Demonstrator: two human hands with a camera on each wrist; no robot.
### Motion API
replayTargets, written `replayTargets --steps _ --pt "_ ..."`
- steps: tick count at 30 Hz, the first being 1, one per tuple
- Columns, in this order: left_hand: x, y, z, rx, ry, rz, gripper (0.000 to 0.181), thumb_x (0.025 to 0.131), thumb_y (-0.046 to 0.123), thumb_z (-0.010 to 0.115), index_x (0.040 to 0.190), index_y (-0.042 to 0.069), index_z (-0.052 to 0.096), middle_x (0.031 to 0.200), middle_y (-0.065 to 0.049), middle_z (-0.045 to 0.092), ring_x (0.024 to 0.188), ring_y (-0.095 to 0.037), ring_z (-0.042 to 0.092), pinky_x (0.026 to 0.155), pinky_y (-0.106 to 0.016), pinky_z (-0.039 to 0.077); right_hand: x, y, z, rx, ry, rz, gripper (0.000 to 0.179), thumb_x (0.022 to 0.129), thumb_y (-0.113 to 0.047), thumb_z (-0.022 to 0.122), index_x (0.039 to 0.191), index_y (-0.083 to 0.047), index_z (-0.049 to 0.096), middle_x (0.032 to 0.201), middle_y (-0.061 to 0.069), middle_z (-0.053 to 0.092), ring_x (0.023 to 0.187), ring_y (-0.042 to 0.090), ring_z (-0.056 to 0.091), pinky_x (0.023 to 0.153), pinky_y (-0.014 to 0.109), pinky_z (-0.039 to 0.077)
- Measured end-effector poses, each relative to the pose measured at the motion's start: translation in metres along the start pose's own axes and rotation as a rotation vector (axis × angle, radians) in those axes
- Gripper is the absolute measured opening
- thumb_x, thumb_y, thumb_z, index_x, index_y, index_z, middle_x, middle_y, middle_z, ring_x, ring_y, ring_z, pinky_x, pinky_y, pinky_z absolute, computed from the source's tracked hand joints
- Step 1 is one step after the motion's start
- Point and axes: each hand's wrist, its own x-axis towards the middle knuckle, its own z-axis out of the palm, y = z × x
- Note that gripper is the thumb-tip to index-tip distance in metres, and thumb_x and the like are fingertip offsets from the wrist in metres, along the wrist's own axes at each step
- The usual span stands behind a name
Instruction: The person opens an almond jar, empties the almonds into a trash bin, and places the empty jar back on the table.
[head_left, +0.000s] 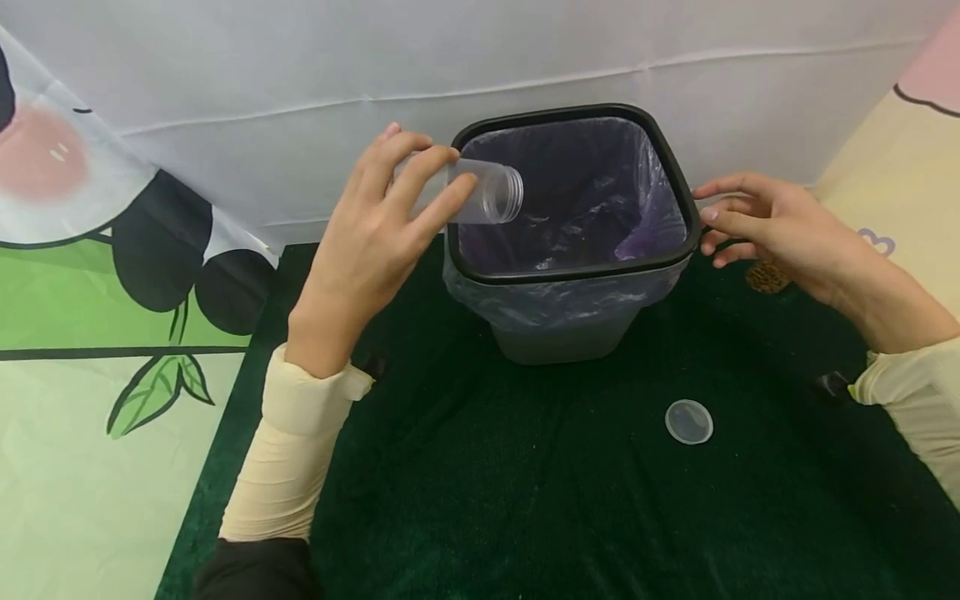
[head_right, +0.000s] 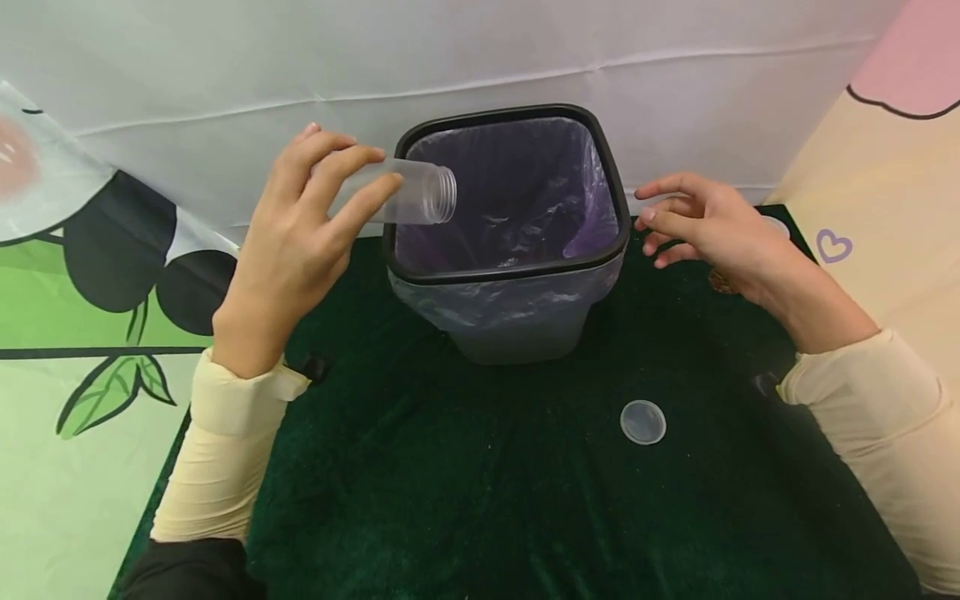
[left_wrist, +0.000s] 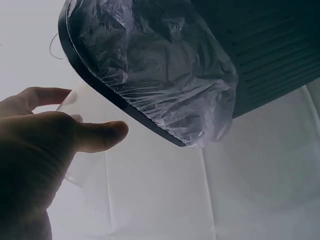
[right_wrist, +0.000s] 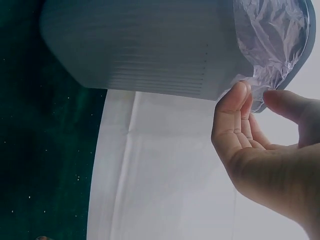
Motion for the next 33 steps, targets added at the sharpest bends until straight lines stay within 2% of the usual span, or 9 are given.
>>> replayTargets --steps 4,6,10,14,17,19,25,30,33 --pt "-0.007 0.002 0.001 -0.009 0.032 -0.095 0.033 0.099 -0.002 0.049 0.128 0.013 0.057 0.126 -0.014 0.059 0.12 -0.036 0.05 0.109 -0.049 0.041 -0.001 0.002 0.001 0.001 -0.003 0.009 0.04 0.101 -0.021 0.054 0.14 -0.019 0.042 0.103 -0.004 0.067 0.085 0.016 0.066 0.071 0.028 0.059" --pt "-0.013 0.004 0.002 -0.043 0.044 -0.182 0.035 0.096 0.004 0.058 0.131 0.012 0.055 0.127 -0.014 0.059 0.12 -0.037 0.051 0.104 -0.051 0.042 -0.003 0.004 0.0 -0.003 -0.003 0.014 0.041 0.102 -0.022 0.053 0.14 -0.019 0.041 0.103 -0.004 0.067 0.086 0.015 0.065 0.072 0.028 0.059" --pt "-0.027 0.005 0.005 -0.144 0.052 -0.362 0.058 0.087 0.015 0.074 0.139 0.011 0.05 0.129 -0.018 0.055 0.119 -0.036 0.052 0.106 -0.049 0.041 -0.008 0.01 -0.001 0.019 0.007 0.03 0.043 0.101 -0.023 0.054 0.141 -0.018 0.04 0.104 -0.004 0.067 0.086 0.015 0.066 0.072 0.027 0.058" --pt "-0.041 0.005 0.01 -0.251 0.039 -0.502 0.063 0.087 0.025 0.075 0.143 0.012 0.048 0.129 -0.02 0.05 0.117 -0.032 0.053 0.1 -0.045 0.046 -0.012 0.018 -0.002 0.103 0.007 0.038 0.042 0.1 -0.022 0.056 0.139 -0.016 0.041 0.104 -0.003 0.068 0.085 0.014 0.067 0.071 0.026 0.059" --pt "-0.051 0.005 0.015 -0.33 0.023 -0.603 0.064 0.086 0.03 0.075 0.142 0.015 0.049 0.13 -0.017 0.048 0.115 -0.028 0.055 0.093 -0.045 0.049 -0.016 0.026 -0.002 0.198 -0.001 0.003 0.04 0.1 -0.017 0.056 0.137 -0.013 0.043 0.105 -0.001 0.067 0.084 0.015 0.067 0.071 0.026 0.059" --pt "-0.057 0.006 0.018 -0.382 0.015 -0.666 0.064 0.086 0.031 0.076 0.142 0.015 0.048 0.132 -0.015 0.047 0.118 -0.026 0.055 0.095 -0.045 0.049 -0.018 0.032 -0.003 0.262 -0.007 -0.03 0.039 0.101 -0.015 0.055 0.137 -0.011 0.044 0.105 0.001 0.066 0.084 0.015 0.067 0.07 0.026 0.059" --pt "-0.079 0.01 0.029 -0.505 0.006 -0.782 0.064 0.085 0.029 0.077 0.14 0.014 0.049 0.134 -0.01 0.05 0.125 -0.02 0.05 0.107 -0.043 0.043 -0.027 0.048 -0.01 0.368 0.043 -0.064 0.038 0.101 -0.015 0.054 0.137 -0.008 0.046 0.105 0.003 0.065 0.083 0.015 0.068 0.07 0.025 0.058" --pt "-0.097 0.012 0.038 -0.56 -0.01 -0.847 0.063 0.084 0.027 0.078 0.139 0.014 0.049 0.134 -0.009 0.052 0.125 -0.018 0.049 0.108 -0.044 0.042 -0.036 0.057 -0.017 0.429 0.089 -0.134 0.036 0.101 -0.009 0.052 0.136 -0.007 0.046 0.103 0.004 0.067 0.081 0.015 0.069 0.067 0.025 0.058" --pt "-0.105 0.014 0.042 -0.583 -0.027 -0.886 0.064 0.083 0.025 0.079 0.138 0.013 0.049 0.133 -0.009 0.053 0.125 -0.018 0.049 0.108 -0.043 0.04 -0.041 0.061 -0.021 0.408 0.156 -0.181 0.037 0.1 -0.007 0.053 0.137 -0.007 0.046 0.104 0.004 0.066 0.08 0.014 0.068 0.065 0.023 0.058"
